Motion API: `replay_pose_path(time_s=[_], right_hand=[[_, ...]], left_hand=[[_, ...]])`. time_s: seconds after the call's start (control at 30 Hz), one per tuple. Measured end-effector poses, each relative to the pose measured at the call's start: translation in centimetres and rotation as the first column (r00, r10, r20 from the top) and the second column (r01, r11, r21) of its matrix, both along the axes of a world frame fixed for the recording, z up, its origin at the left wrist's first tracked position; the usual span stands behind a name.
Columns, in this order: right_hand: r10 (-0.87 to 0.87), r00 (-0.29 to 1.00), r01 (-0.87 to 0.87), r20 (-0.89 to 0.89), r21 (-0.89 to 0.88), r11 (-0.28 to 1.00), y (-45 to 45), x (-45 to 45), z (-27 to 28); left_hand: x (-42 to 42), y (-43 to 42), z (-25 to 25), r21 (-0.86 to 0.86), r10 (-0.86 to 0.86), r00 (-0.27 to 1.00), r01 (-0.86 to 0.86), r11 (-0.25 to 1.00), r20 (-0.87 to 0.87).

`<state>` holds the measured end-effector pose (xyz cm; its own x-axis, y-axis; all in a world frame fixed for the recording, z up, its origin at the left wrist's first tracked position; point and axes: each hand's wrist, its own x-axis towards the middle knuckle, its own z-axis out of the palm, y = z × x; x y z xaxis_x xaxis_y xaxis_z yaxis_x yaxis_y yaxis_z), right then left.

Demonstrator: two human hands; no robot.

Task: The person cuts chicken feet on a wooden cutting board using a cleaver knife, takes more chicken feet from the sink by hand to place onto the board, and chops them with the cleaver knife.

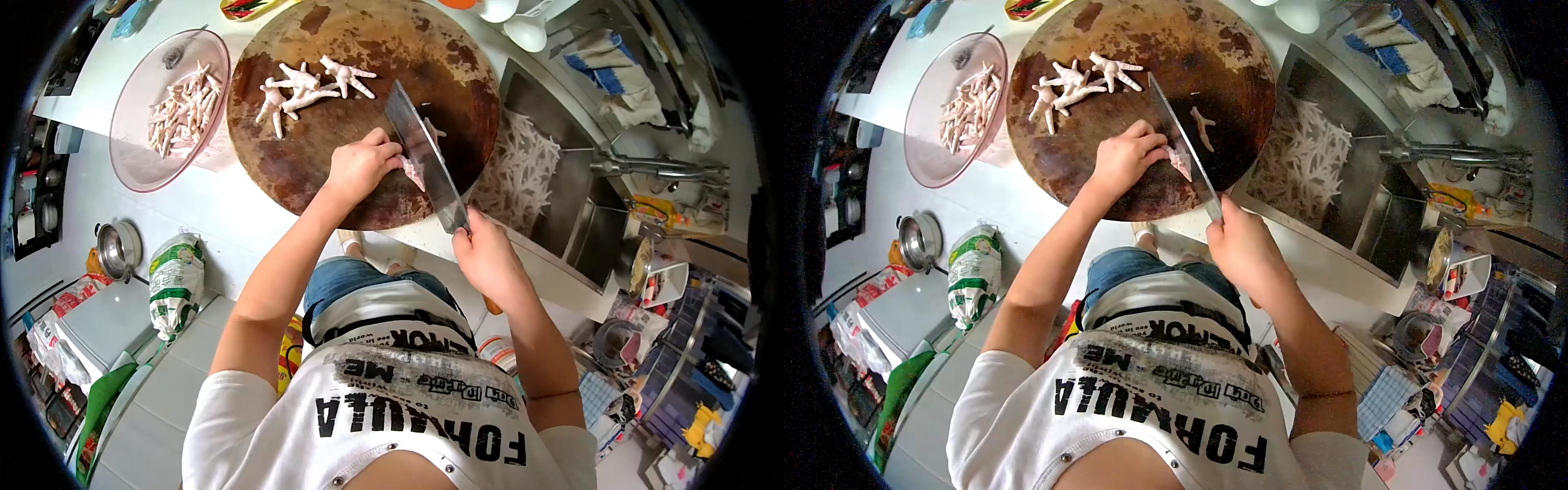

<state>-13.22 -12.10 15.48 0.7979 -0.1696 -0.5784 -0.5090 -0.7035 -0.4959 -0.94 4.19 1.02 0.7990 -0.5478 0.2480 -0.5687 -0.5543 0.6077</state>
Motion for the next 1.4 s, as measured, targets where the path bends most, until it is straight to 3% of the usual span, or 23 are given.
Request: replay_pose_path(time_s=[0.13, 0.33, 0.4, 0.47, 0.53, 0.57, 0.6, 0.67, 0.73, 0.77, 0.8, 0.83, 0.87, 1.0, 1.07, 1.1, 1.13, 1.17, 1.2, 1.23, 1.27, 1.33, 1.4], right_hand=[[0.015, 1.000, -0.014, 0.024, -0.042, 0.999, 0.4, 0.1, -0.8], [0.099, 0.991, -0.111, -0.085, -0.149, 0.983, 1.3, 2.9, -1.9], [0.084, 0.995, -0.093, -0.056, -0.171, 0.981, 1.0, 3.2, -2.4], [0.046, 0.999, -0.045, -0.002, -0.161, 0.986, 0.9, 3.3, -1.8], [0.056, 0.997, -0.062, -0.045, -0.156, 0.986, 0.3, 3.6, -2.0], [0.053, 0.998, -0.057, -0.033, -0.123, 0.991, 0.1, 3.6, -2.2], [0.047, 0.998, -0.051, -0.037, -0.120, 0.991, -0.1, 3.6, -2.2], [0.059, 0.995, -0.066, -0.080, -0.087, 0.994, -0.4, 4.1, -1.9], [0.055, 0.997, -0.060, -0.051, -0.102, 0.993, -0.6, 4.6, -2.1], [0.058, 0.998, -0.062, -0.037, -0.110, 0.992, -0.5, 4.3, -2.1], [0.051, 0.994, -0.059, -0.097, -0.078, 0.995, -0.5, 4.8, -1.7], [0.049, 0.998, -0.052, -0.028, -0.104, 0.993, -0.9, 5.2, -2.5], [0.049, 0.999, -0.048, 0.004, -0.119, 0.992, -1.0, 4.5, -3.4], [0.062, 0.998, -0.061, 0.013, -0.081, 0.995, -1.4, 3.9, -3.7], [0.059, 0.998, -0.060, -0.005, -0.089, 0.994, -1.5, 4.7, -3.5], [0.074, 0.996, -0.077, -0.041, -0.092, 0.993, -1.0, 4.5, -3.3], [0.067, 0.998, -0.069, -0.018, -0.097, 0.993, -0.7, 4.6, -3.2], [0.062, 0.997, -0.058, 0.038, -0.113, 0.992, -0.8, 4.9, -3.5], [0.070, 0.996, -0.063, 0.062, -0.103, 0.993, -0.4, 4.6, -3.8], [0.025, 0.999, -0.028, -0.043, -0.090, 0.996, -0.5, 5.0, -3.3], [0.024, 0.999, -0.026, -0.030, -0.084, 0.996, -0.5, 5.2, -3.4], [0.009, 1.000, -0.008, 0.015, -0.070, 0.998, -0.7, 5.1, -3.8], [0.009, 1.000, -0.009, -0.014, -0.052, 0.999, -0.7, 5.2, -3.3]], left_hand=[[0.3, -0.2, -0.2, -0.009, -0.014, 1.000, 0.014, 1.000, 0.013], [0.9, -0.4, -0.6, -0.043, 0.015, 0.998, -0.012, 0.999, 0.059], [1.5, -0.2, 0.4, 0.085, 0.045, 0.999, -0.043, 0.995, -0.013], [1.9, 0.3, 1.6, -0.078, 0.149, 0.987, -0.144, 0.986, 0.053], [3.1, 0.1, 7.4, -0.309, 0.263, 0.951, -0.204, 0.929, 0.162], [3.7, -0.5, 11.4, -0.498, 0.319, 0.894, -0.130, 0.857, 0.316], [5.3, -0.8, 14.8, -0.480, 0.288, 0.761, 0.035, 0.877, 0.582], [3.5, -1.9, 21.0, -0.416, 0.176, 0.798, 0.101, 0.904, 0.576], [4.0, -5.2, 18.6, -0.267, 0.089, 0.763, 0.112, 0.957, 0.640], [4.5, -7.4, 9.5, 0.126, -0.130, 0.819, 0.071, 0.989, 0.559], [4.5, -7.3, 11.8, 0.740, -0.350, 0.929, 0.150, 0.655, 0.121], [5.1, -6.9, 10.3, 0.242, -0.251, 0.863, 0.155, 0.958, 0.439], [5.4, -7.4, 8.6, 0.278, -0.245, 0.863, 0.128, 0.952, 0.442], [4.6, -7.3, 15.8, 0.169, -0.183, 0.819, 0.107, 0.980, 0.543], [4.4, -7.7, 15.2, 0.098, -0.176, 0.805, 0.146, 0.984, 0.567], [3.8, -7.5, 12.3, 0.387, -0.283, 0.882, 0.128, 0.913, 0.376], [4.2, -7.6, 10.2, 0.635, -0.328, 0.926, 0.140, 0.760, 0.188], [4.7, -6.9, 9.2, 0.306, -0.322, 0.861, 0.207, 0.929, 0.393], [5.0, -6.0, 9.8, 0.288, -0.303, 0.857, 0.191, 0.938, 0.417], [4.7, -4.3, 11.7, 0.111, -0.186, 0.873, 0.152, 0.982, 0.450], [4.2, -2.5, 13.2, -0.019, -0.045, 0.958, 0.053, 0.998, 0.283], [4.0, -0.5, 9.2, 0.087, 0.150, 0.962, -0.173, 0.981, 0.230], [3.4, -0.1, 3.5, 0.097, -0.130, 0.984, 0.119, 0.988, 0.120]])
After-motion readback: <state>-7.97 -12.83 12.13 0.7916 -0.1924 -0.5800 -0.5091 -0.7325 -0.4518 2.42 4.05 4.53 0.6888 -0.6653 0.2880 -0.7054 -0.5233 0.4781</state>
